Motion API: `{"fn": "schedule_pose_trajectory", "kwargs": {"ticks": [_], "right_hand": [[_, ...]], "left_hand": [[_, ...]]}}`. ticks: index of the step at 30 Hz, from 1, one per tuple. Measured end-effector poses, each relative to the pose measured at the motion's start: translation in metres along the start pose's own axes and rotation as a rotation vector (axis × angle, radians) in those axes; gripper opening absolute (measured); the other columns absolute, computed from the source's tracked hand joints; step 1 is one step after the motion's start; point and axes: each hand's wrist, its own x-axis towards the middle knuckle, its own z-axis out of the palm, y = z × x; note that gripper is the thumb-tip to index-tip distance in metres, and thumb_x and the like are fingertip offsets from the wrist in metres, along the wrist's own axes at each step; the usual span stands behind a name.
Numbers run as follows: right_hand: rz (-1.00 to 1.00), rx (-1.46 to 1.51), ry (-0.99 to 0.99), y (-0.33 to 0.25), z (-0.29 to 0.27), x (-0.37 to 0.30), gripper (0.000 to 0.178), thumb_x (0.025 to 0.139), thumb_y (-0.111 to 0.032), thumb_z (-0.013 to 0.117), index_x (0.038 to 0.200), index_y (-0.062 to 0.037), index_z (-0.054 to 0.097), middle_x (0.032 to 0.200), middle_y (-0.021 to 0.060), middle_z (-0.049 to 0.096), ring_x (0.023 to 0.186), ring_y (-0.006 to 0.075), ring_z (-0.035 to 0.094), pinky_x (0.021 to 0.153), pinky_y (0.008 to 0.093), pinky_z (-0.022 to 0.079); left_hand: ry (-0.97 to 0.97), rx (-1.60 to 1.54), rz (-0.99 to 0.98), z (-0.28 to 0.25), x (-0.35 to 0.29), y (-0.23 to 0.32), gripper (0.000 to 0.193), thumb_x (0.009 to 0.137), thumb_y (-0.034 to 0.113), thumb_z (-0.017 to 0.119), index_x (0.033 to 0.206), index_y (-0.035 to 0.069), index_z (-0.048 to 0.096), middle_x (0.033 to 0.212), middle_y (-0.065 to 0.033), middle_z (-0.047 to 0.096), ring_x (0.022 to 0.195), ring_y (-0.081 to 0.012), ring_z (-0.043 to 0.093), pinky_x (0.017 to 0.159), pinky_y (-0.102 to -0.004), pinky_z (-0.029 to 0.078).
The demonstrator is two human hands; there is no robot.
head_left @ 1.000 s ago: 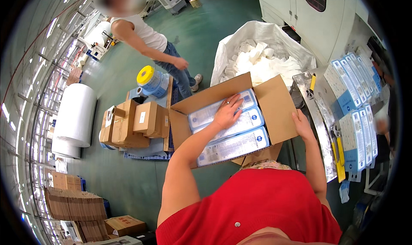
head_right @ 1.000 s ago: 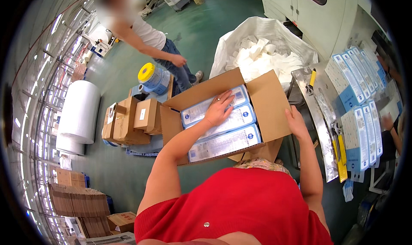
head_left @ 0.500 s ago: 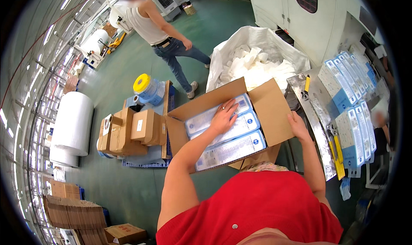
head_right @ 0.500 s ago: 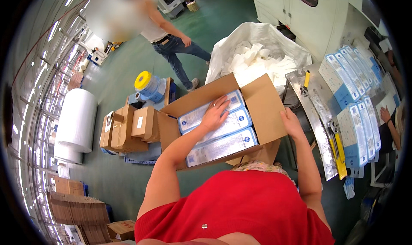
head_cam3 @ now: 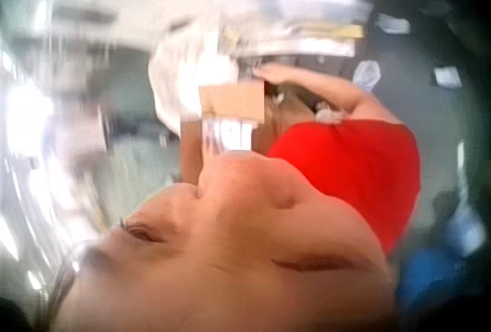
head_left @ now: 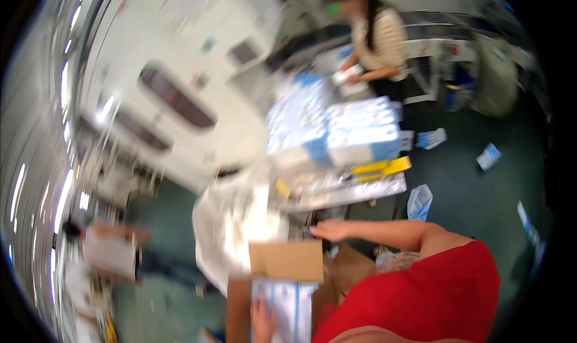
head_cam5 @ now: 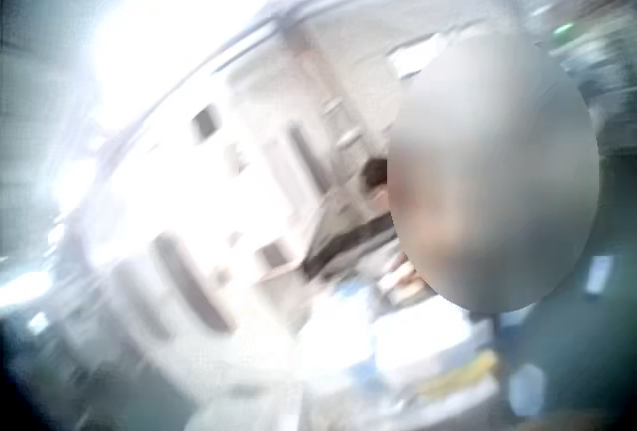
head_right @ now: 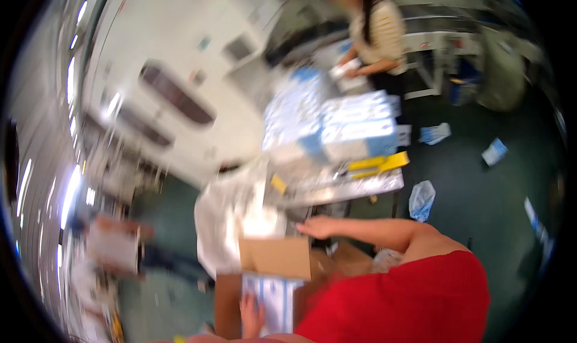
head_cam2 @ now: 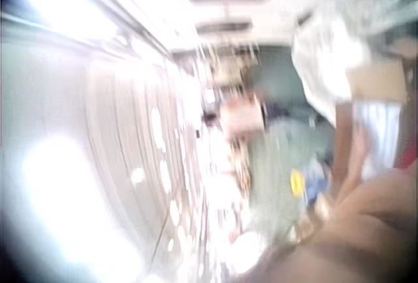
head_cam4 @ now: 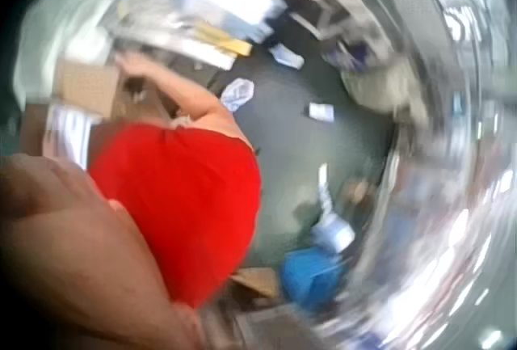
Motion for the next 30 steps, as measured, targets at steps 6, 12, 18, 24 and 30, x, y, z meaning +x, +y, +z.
{"fn": "schedule_pose_trajectory", "kwargs": {"ticks": [6, 12, 18, 24, 30], "right_hand": [[0.29, 0.102, 0.223, 0.089, -0.022, -0.111, 0.04, 0.089, -0.041, 0.035, 0.094, -0.0074, 0.055, 0.092, 0.0174, 0.059, 0.09, 0.0362, 0.054, 0.076, 0.0424, 0.042], [0.527, 0.527, 0.267, 0.129, -0.069, -0.187, 0.016, 0.087, -0.018, 0.042, 0.093, -0.0053, 0.05, 0.068, 0.0096, 0.056, 0.06, 0.02, 0.057, 0.054, 0.032, 0.044], [0.396, 0.426, 0.386, 0.218, -0.133, -0.254, 0.016, 0.087, -0.017, 0.043, 0.093, -0.0049, 0.05, 0.061, 0.0055, 0.054, 0.052, 0.015, 0.054, 0.048, 0.0289, 0.043], [0.585, 0.46, 0.299, 0.274, -0.17, -0.286, 0.02, 0.087, -0.021, 0.046, 0.095, -0.0038, 0.051, 0.06, 0.0065, 0.057, 0.052, 0.0153, 0.058, 0.049, 0.0289, 0.046], [0.594, 0.437, 0.22, 0.278, -0.194, -0.268, 0.02, 0.087, -0.02, 0.046, 0.1, -0.0052, 0.05, 0.064, 0.0094, 0.06, 0.055, 0.0201, 0.061, 0.053, 0.0335, 0.047]], "left_hand": [[0.318, -0.089, 0.281, -0.091, 0.101, 0.051, 0.024, 0.069, -0.001, 0.052, 0.093, 0.0, 0.057, 0.089, -0.0189, 0.058, 0.08, -0.0375, 0.056, 0.071, -0.0416, 0.045], [0.193, -0.039, 0.598, -0.113, 0.214, 0.191, 0.028, 0.067, -0.001, 0.059, 0.095, 0.001, 0.057, 0.089, -0.0126, 0.055, 0.081, -0.0293, 0.054, 0.07, -0.0371, 0.043], [-0.063, 0.259, 0.941, -0.071, 0.304, 0.317, 0.027, 0.071, 0.009, 0.059, 0.097, 0.005, 0.057, 0.103, -0.0116, 0.052, 0.092, -0.0286, 0.05, 0.076, -0.0376, 0.042], [-0.329, 0.295, 0.956, 0.041, 0.37, 0.379, 0.033, 0.074, 0.019, 0.06, 0.104, 0.007, 0.054, 0.114, -0.0138, 0.045, 0.1, -0.0297, 0.047, 0.08, -0.0406, 0.042], [-0.434, 0.203, 0.505, 0.164, 0.359, 0.328, 0.037, 0.073, 0.023, 0.064, 0.105, 0.007, 0.054, 0.111, -0.0162, 0.046, 0.102, -0.033, 0.046, 0.083, -0.0408, 0.041]]}}
